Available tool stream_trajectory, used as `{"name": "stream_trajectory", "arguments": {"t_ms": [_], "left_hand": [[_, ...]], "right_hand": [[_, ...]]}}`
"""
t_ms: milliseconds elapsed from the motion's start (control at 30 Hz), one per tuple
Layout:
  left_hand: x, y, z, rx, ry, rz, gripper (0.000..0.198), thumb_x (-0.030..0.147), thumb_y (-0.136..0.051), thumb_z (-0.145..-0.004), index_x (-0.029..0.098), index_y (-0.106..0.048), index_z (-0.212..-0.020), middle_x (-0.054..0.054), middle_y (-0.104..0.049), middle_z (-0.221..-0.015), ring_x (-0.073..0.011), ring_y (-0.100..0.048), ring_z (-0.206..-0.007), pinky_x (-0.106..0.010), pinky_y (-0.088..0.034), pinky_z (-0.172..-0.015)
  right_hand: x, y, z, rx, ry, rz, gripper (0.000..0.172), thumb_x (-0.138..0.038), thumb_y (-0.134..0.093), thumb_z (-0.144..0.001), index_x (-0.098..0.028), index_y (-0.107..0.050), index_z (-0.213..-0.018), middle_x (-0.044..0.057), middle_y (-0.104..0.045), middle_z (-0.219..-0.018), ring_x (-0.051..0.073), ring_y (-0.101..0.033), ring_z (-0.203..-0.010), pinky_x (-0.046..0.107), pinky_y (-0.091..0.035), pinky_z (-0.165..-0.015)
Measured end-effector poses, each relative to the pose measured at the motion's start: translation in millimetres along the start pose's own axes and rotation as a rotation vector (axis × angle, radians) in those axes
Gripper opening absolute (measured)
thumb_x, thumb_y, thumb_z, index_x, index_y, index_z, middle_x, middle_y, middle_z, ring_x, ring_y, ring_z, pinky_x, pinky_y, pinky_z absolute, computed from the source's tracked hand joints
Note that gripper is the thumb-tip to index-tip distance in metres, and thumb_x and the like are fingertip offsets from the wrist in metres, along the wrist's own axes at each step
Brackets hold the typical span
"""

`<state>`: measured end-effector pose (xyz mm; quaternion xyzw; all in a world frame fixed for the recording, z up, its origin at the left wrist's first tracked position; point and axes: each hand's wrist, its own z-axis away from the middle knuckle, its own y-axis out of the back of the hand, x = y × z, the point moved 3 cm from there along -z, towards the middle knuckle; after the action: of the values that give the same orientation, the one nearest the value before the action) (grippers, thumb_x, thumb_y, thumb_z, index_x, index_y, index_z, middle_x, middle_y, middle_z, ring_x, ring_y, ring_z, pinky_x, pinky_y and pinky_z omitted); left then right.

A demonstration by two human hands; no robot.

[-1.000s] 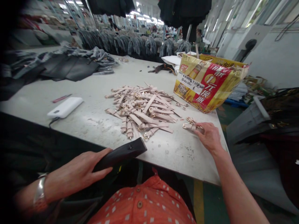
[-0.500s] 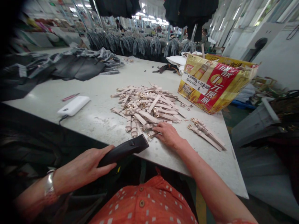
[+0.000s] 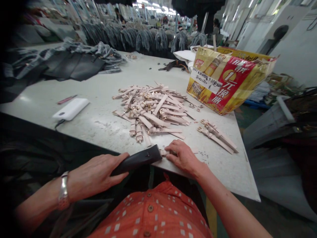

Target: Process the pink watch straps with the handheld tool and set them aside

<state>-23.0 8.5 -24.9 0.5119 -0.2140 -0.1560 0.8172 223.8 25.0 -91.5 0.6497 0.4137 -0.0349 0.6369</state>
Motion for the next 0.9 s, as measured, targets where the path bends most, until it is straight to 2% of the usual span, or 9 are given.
{"name": "stream_trajectory", "arguments": {"t_ms": [133,233,467,767,900], "left_hand": [[5.5,6.4,-8.5,-0.012,-0.021,-0.035,0.023,0.04,-0.039,-0.081,0.024,-0.051,-0.091,-0.002,-0.063,-0.073,-0.019,-0.06,-0.067,-0.027,-0.041,-0.06],[8.0,11.6,-15.1,-0.021,-0.033,-0.042,0.022,0.04,-0.039,-0.081,0.024,-0.052,-0.089,-0.002,-0.062,-0.071,-0.0176,-0.059,-0.064,-0.026,-0.04,-0.058],[7.6,13.4,-17.2,-0.049,-0.013,-0.05,0.023,0.042,-0.04,-0.08,0.024,-0.052,-0.09,-0.001,-0.062,-0.071,-0.0168,-0.059,-0.063,-0.025,-0.039,-0.057],[12.3,16.1,-26.6,-0.078,-0.01,-0.01,0.021,0.04,-0.041,-0.079,0.024,-0.053,-0.088,0.0,-0.062,-0.069,-0.0155,-0.057,-0.06,-0.024,-0.037,-0.055],[10.5,15.1,-29.2,-0.093,0.008,0.019,0.023,0.04,-0.042,-0.078,0.023,-0.053,-0.088,-0.002,-0.062,-0.072,-0.0155,-0.057,-0.061,-0.024,-0.038,-0.055]], "right_hand": [[2.4,-1.3,1.2,0.066,-0.016,-0.119,0.02,-0.019,-0.059,-0.079,-0.019,-0.064,-0.098,0.005,-0.061,-0.09,0.016,-0.054,-0.086,0.03,-0.042,-0.078],[1.5,0.7,0.0,0.05,0.003,-0.144,0.02,-0.019,-0.057,-0.08,-0.02,-0.065,-0.098,0.005,-0.062,-0.092,0.016,-0.055,-0.086,0.03,-0.043,-0.077],[0.5,2.9,-0.1,-0.005,0.015,-0.04,0.022,-0.018,-0.054,-0.082,-0.022,-0.066,-0.1,0.006,-0.061,-0.091,0.017,-0.053,-0.087,0.03,-0.042,-0.076],[5.9,-0.9,2.2,0.078,-0.067,-0.041,0.026,-0.015,-0.06,-0.073,-0.02,-0.064,-0.098,0.004,-0.062,-0.083,0.017,-0.052,-0.08,0.031,-0.04,-0.075],[4.6,0.1,2.3,0.1,-0.083,-0.065,0.018,-0.014,-0.059,-0.071,-0.019,-0.064,-0.088,0.003,-0.061,-0.078,0.016,-0.052,-0.075,0.029,-0.04,-0.071]]}}
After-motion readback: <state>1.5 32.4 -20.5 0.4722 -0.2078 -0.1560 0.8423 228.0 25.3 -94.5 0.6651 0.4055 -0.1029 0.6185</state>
